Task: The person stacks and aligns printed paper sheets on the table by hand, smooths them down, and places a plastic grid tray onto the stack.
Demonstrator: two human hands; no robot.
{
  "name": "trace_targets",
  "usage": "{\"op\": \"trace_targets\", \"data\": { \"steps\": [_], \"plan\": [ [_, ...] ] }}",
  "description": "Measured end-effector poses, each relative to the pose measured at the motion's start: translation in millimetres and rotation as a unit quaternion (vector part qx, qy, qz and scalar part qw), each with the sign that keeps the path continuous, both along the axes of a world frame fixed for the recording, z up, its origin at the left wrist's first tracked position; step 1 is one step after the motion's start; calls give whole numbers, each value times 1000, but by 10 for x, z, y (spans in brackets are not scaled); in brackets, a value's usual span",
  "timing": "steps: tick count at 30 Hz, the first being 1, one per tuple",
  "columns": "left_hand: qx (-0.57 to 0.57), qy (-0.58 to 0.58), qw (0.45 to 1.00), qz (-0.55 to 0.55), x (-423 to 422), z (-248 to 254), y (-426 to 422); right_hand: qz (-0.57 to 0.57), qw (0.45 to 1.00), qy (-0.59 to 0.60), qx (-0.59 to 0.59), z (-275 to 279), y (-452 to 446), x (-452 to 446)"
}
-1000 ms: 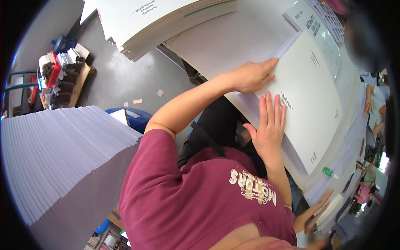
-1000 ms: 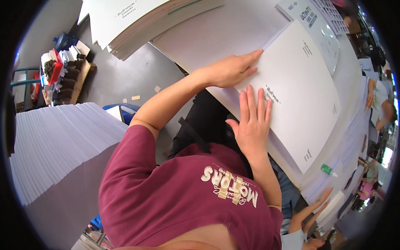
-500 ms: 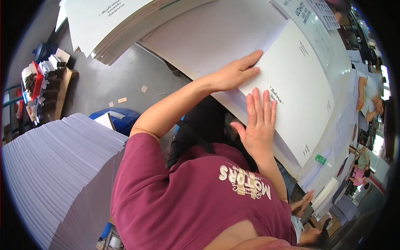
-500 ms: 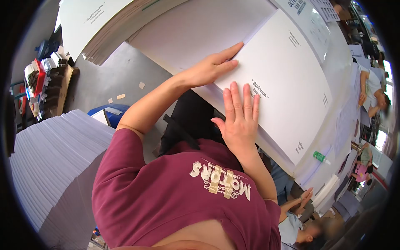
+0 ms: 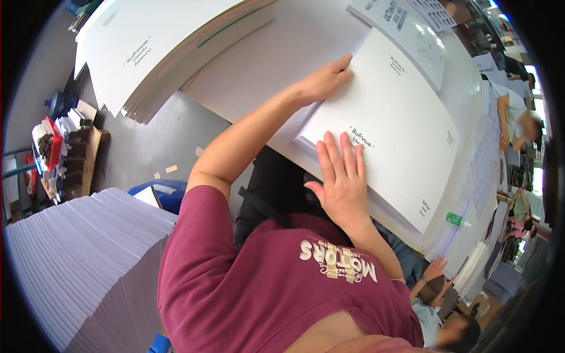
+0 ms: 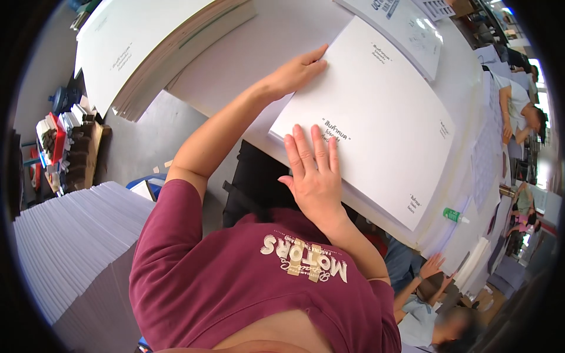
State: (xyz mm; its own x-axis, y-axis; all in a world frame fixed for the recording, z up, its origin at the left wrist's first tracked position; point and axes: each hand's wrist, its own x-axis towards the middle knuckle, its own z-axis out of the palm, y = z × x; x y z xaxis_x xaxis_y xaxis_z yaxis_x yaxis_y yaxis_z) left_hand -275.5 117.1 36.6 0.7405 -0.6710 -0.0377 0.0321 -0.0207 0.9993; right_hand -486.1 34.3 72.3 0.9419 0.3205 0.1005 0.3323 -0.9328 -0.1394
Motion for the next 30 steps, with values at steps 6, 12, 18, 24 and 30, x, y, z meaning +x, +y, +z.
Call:
{"op": "trace_targets", "data": {
  "steps": [6, 12, 18, 24, 30],
  "plan": [
    [24, -69, 997, 36, 203, -150, -236, 7, 1000, -9, -1, 0, -68, 15],
    [123, -90, 987, 46, 519, -72, -513, 16, 1000, -15, -2, 33, -126, 38],
    [133, -104, 983, 67, 904, -112, -861, 18, 1000, -22, 4, 25, -167, 40],
    [189, -162, 965, 81, 1170, -164, -1071, 20, 999, -41, 3, 14, -193, 45],
    [184, -251, 945, 103, 1151, -150, -1109, 24, 998, -28, 52, 95, -256, 39]
  ]
}}
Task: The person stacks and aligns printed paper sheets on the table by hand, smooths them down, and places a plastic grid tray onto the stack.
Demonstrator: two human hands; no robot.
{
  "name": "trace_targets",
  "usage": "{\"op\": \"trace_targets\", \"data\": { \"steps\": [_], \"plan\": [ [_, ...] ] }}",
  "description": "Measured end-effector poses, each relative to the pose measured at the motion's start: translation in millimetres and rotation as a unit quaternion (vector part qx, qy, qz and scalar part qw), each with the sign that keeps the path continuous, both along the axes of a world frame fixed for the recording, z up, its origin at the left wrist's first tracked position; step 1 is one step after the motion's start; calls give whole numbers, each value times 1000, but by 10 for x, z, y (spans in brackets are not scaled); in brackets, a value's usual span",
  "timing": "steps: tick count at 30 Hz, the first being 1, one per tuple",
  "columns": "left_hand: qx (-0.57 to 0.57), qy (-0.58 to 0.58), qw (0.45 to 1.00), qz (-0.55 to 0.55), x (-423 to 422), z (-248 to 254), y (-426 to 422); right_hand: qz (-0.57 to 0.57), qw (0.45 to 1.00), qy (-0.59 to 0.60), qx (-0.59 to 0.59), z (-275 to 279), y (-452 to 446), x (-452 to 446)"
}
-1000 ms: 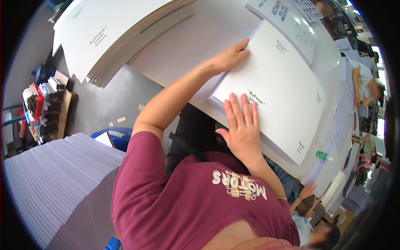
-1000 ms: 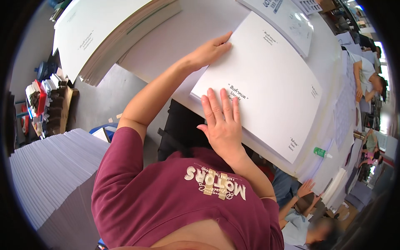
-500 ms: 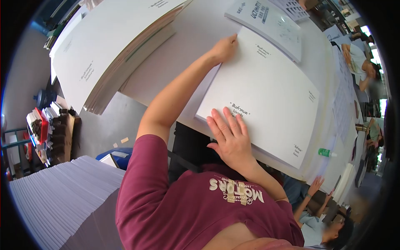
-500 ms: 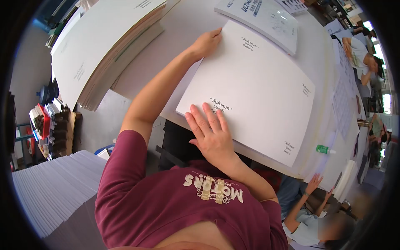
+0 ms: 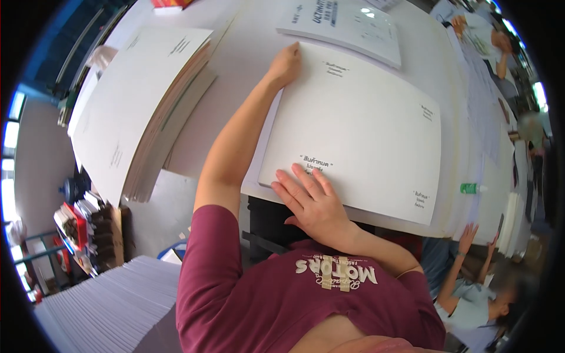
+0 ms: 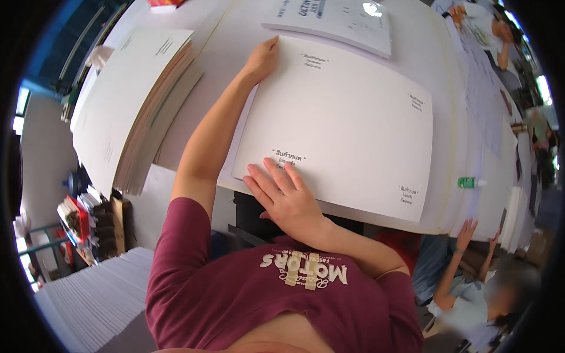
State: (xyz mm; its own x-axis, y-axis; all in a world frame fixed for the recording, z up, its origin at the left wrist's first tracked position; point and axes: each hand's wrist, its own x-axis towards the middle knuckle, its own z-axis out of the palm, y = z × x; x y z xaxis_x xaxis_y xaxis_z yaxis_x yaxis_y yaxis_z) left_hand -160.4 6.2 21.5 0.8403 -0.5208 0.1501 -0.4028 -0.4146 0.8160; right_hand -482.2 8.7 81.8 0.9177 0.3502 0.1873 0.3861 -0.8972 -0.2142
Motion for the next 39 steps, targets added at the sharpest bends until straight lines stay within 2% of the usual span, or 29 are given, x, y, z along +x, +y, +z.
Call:
{"op": "trace_targets", "data": {
  "steps": [2, 4, 5, 7, 10, 11, 14, 21, 25, 29, 32, 33, 37, 39],
  "plan": [
    [26, 4, 1000, -12, 1, 35, 11, 30, 998, 27, 45, 76, -84, 19],
    [-10, -83, 996, -6, 58, -165, -1, 80, 991, 56, 93, 127, -301, 107],
    [-31, -124, 992, -8, 73, -213, -30, 65, 987, 62, 130, 128, -411, 191],
    [42, -77, 995, -46, -8, 4, -4, 33, 976, 67, 204, 113, -754, 436],
    [82, -124, 987, -65, 29, 28, -41, -94, 986, -5, 135, 13, -1299, 1007],
    [108, -118, 985, -58, -26, 118, -37, -152, 986, 2, 66, 32, -1421, 1131],
    [138, -148, 977, -61, 37, 85, -57, -225, 972, 59, -43, -136, -1788, 1351],
    [148, -122, 979, -71, -3, 136, -42, -440, 891, 98, -48, -265, -2541, 880],
    [154, -130, 977, -64, -21, 177, -75, -521, 845, 115, -49, -292, -2998, 610],
    [211, -93, 971, -57, 7, 210, -58, -525, 847, 78, -28, -402, -3227, 379],
    [113, 26, 991, -67, -22, 202, 9, -473, 878, 71, -14, -400, -3114, -31],
    [144, 92, 984, -42, -141, 332, 30, -457, 887, 65, -29, -440, -3074, -216],
    [119, 46, 982, -139, -166, 243, 358, -386, 920, 61, -33, -337, -2729, -1113],
    [148, 26, 980, -133, -375, 303, 485, -359, 931, 53, -31, -281, -2542, -1503]
  ]
}}
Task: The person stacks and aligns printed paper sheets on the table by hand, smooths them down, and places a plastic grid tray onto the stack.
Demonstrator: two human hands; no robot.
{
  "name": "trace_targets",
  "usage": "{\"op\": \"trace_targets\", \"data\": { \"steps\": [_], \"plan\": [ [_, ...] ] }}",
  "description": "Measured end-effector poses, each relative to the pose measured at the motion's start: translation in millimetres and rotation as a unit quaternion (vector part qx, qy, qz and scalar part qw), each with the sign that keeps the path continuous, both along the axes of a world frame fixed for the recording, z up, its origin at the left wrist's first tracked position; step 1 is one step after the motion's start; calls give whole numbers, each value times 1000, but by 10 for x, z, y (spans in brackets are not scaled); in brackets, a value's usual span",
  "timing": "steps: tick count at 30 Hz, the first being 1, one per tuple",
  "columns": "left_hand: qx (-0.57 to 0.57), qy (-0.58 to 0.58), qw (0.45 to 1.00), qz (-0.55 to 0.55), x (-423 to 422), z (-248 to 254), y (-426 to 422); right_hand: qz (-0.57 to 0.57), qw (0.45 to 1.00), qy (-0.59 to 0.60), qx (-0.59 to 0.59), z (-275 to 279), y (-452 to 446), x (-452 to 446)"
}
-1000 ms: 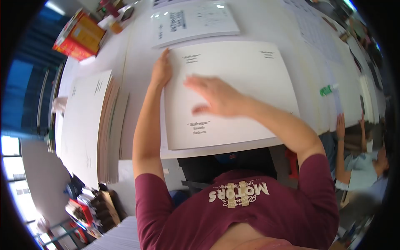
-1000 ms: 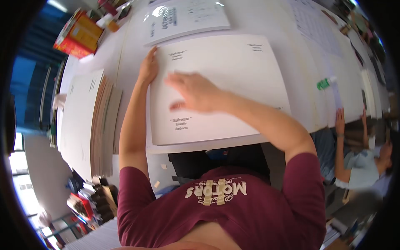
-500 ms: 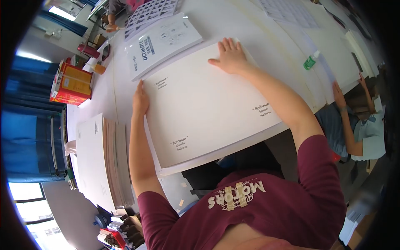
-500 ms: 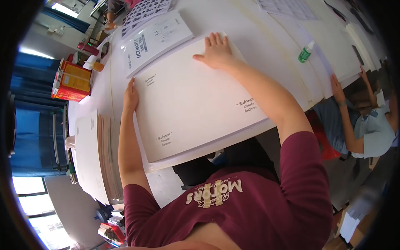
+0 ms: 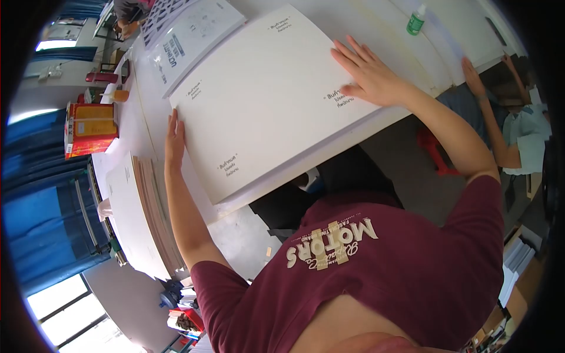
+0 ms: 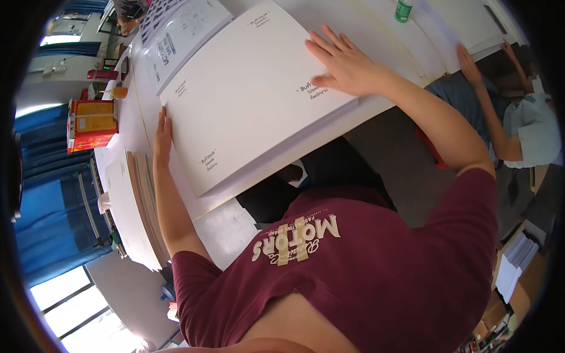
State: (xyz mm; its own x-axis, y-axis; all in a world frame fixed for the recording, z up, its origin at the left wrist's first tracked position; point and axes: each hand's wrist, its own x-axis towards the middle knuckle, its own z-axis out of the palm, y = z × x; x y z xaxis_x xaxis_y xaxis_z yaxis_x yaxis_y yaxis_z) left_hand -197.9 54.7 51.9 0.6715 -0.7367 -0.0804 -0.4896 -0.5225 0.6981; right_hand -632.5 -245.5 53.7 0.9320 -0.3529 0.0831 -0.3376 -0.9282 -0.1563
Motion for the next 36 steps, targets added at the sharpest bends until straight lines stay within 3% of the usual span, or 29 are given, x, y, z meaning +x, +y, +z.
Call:
{"op": "trace_targets", "data": {
  "steps": [1, 3, 7, 10, 13, 17, 20, 23, 24, 25, 27, 30, 31, 32, 33, 35, 36],
  "plan": [
    [13, -12, 1000, 4, -113, 13, 66, 6, 1000, 0, -11, 41, 93, -163],
    [115, -162, 980, 3, -305, 5, 214, 21, 999, 1, -31, 125, 314, -426],
    [258, -417, 870, -42, -1112, 72, 286, 4, 999, 9, -34, 197, 839, -547],
    [128, -362, 907, -175, -2104, 127, 72, 56, 995, -87, 6, 77, 1330, -300],
    [47, -336, 912, -232, -2844, 157, -49, 102, 986, -124, 38, 39, 1685, -60],
    [19, -355, 920, -167, -2977, 148, 279, 108, 984, -137, 24, 101, 1669, -101],
    [39, -357, 933, -26, -2791, 112, 766, 20, 985, -173, -13, -17, 1335, -407],
    [30, -389, 912, 131, -2530, -124, 1249, -96, 973, -207, -47, -261, 929, -728],
    [-11, -320, 928, 190, -2439, -227, 1384, -149, 964, -219, 2, -479, 712, -848],
    [-53, -249, 935, 245, -2369, -289, 1471, -245, 914, -273, 175, -645, 589, -883],
    [-188, -95, 927, 311, -2270, -354, 1441, -274, 777, -398, 403, -538, 680, -748],
    [-306, 50, 887, 341, -2285, -401, 1249, -259, 687, -447, 511, -531, 736, -540],
    [-336, 82, 876, 336, -2263, -354, 1146, -273, 707, -419, 501, -558, 746, -475],
    [-281, 76, 908, 303, -2286, -278, 1053, -292, 724, -399, 480, -578, 713, -462],
    [-284, 84, 904, 307, -2294, -259, 1057, -309, 739, -375, 466, -616, 723, -419],
    [-289, 103, 902, 303, -2256, -326, 1061, -300, 718, -406, 479, -697, 775, -350],
    [-326, 124, 871, 346, -2194, -570, 1139, -314, 702, -426, 477, -763, 787, -332]
  ]
}}
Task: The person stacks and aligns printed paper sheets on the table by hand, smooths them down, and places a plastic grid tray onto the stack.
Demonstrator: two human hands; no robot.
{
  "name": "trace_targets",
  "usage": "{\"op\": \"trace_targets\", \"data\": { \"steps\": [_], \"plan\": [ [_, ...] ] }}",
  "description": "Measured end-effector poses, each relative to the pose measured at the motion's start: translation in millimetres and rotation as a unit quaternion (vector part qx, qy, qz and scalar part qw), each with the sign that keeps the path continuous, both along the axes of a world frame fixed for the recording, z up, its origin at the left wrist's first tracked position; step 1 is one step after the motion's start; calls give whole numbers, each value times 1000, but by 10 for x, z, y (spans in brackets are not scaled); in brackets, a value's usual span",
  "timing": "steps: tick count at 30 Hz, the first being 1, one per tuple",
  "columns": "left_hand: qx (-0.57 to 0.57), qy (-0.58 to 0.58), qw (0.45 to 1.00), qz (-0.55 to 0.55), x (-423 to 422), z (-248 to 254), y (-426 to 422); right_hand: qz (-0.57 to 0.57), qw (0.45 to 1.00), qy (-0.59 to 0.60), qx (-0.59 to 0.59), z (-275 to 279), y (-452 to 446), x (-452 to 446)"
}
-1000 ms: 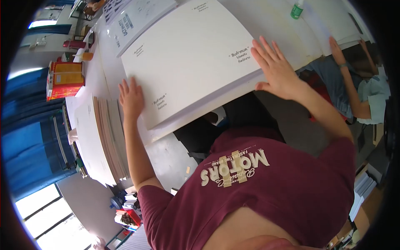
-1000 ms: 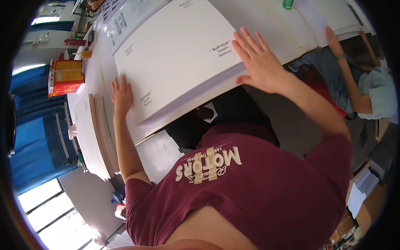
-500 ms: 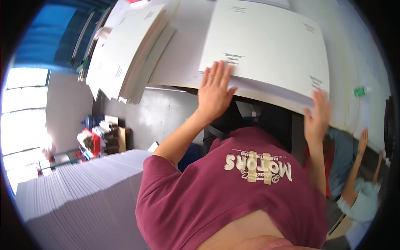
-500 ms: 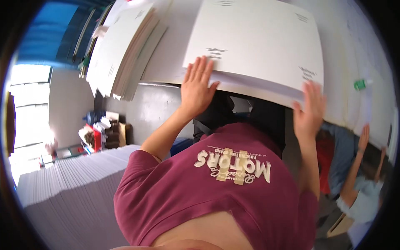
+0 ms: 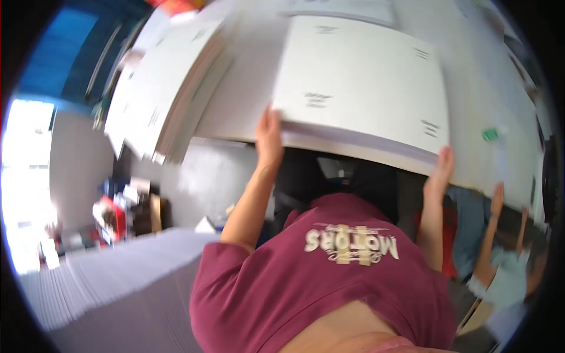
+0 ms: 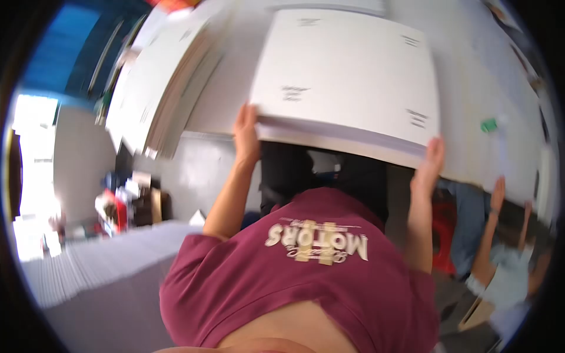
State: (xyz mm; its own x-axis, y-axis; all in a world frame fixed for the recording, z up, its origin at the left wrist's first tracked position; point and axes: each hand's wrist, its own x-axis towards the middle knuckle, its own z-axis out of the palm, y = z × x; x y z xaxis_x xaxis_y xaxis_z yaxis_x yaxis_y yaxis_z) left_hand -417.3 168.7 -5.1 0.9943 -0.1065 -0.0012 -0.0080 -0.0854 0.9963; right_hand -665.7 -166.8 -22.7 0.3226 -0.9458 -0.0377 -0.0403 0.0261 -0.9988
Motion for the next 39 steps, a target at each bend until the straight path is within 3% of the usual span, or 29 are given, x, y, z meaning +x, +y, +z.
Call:
{"op": "trace_targets", "data": {
  "steps": [1, 2, 6, 11, 16, 19, 24, 28, 31, 34, 36, 37, 39],
  "plan": [
    [-48, 29, 998, 30, 63, -193, -3, -9, 999, 40, 2, 83, 57, 47],
    [-29, 68, 997, -11, -26, 80, -92, 9, 997, 67, -32, 164, 85, 86],
    [-114, 45, 992, -14, 31, -68, -154, -13, 984, 96, -149, 214, 124, 123],
    [-76, 21, 997, -15, 198, 30, -61, 11, 995, 69, -65, 239, 136, 49],
    [11, 105, 991, -85, 505, 307, -19, 15, 999, -27, -44, 197, 38, 24],
    [-36, 114, 984, -129, 472, 301, -1, 51, 993, -91, 51, 193, -174, -55],
    [-23, 96, 989, -114, 687, 292, 133, -41, 978, 132, -156, 164, -843, -175],
    [11, 31, 998, -48, 868, 539, 86, -59, 873, 350, -334, -226, -1185, -95],
    [6, 8, 999, -53, 1142, 613, 104, -7, 788, 458, -411, -329, -1048, 14],
    [-15, 14, 997, -72, 1567, 662, 44, 39, 804, 453, -382, -298, -1087, 2],
    [-27, 34, 996, -72, 1851, 697, -88, 52, 778, 487, -395, -354, -1138, 9],
    [-48, 57, 992, -104, 1998, 701, -149, 20, 746, 493, -447, -446, -1178, 15],
    [-50, 72, 984, -156, 2426, 560, -171, 24, 762, 426, -487, -511, -1231, 8]
  ]
}}
